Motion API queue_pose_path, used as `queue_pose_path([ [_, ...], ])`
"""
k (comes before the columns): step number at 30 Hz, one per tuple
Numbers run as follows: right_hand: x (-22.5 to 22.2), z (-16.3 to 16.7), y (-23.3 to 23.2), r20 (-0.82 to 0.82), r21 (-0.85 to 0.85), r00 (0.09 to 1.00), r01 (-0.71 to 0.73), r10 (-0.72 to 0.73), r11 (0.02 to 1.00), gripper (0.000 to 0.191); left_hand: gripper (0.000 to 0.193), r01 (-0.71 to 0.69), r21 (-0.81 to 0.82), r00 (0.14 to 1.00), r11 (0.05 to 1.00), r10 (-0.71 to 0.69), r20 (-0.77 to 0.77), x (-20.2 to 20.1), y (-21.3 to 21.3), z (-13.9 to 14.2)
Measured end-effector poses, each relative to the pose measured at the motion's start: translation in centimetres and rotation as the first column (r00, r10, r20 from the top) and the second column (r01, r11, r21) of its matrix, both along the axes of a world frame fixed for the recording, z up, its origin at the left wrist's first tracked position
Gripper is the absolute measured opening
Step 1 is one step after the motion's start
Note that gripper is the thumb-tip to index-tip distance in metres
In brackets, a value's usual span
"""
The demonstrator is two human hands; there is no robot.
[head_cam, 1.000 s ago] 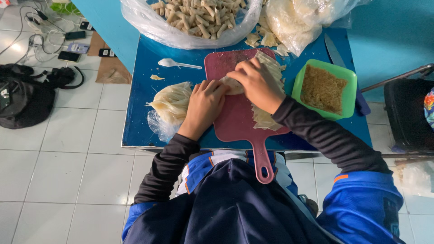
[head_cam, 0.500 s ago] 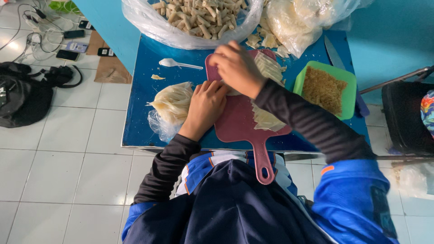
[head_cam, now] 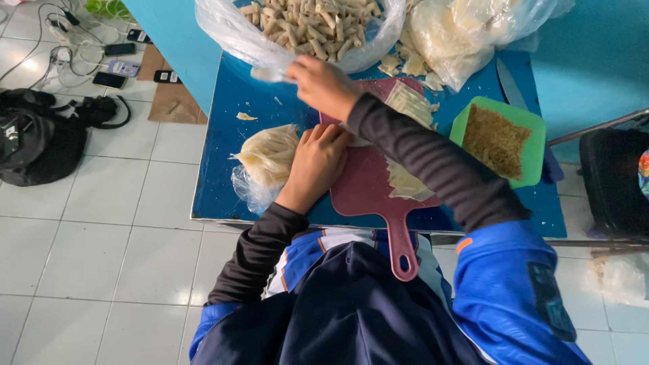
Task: The person sits at a blue table and folds thin pastry sheets into triangular pieces on a pink cutting board, occasionally reaching into a green container of brown filling and taking new sheets from a plastic bag, building a stack of folded pieces.
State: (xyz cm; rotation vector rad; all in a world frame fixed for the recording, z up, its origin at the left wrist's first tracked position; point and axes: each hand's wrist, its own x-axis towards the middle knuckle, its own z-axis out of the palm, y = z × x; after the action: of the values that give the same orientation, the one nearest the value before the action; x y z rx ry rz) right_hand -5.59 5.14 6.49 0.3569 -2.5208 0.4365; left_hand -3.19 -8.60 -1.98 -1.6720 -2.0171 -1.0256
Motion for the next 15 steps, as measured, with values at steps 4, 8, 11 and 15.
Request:
queue_pose_path([
  [4,4.4,-0.1,4.3,0.005,-0.099,1.000,0.005,-0.005,0.995,0.017,0.017,-0.014,0.024,1.000,1.000,0.014,-0.015,0.2,-0.2,0.0],
  [8,10.1,-1.8,8.0,0.222,-0.108,0.972,0.096,-0.070,0.990,0.011,0.016,-0.020,0.041,0.999,0.999,0.022,-0.042,0.4,-0.3,0.0],
  [11,12.4,-3.7,9.5,0.320,-0.095,0.941,0.150,-0.112,0.984,0.011,0.014,-0.032,0.035,0.998,0.999,0.034,-0.052,0.6,-0.2,0.0],
  [15,12.7,-5.7,10.9,0.367,-0.076,0.918,0.189,-0.149,0.979,0.010,0.015,-0.033,0.032,0.998,0.999,0.034,-0.050,0.4,-0.2,0.1],
])
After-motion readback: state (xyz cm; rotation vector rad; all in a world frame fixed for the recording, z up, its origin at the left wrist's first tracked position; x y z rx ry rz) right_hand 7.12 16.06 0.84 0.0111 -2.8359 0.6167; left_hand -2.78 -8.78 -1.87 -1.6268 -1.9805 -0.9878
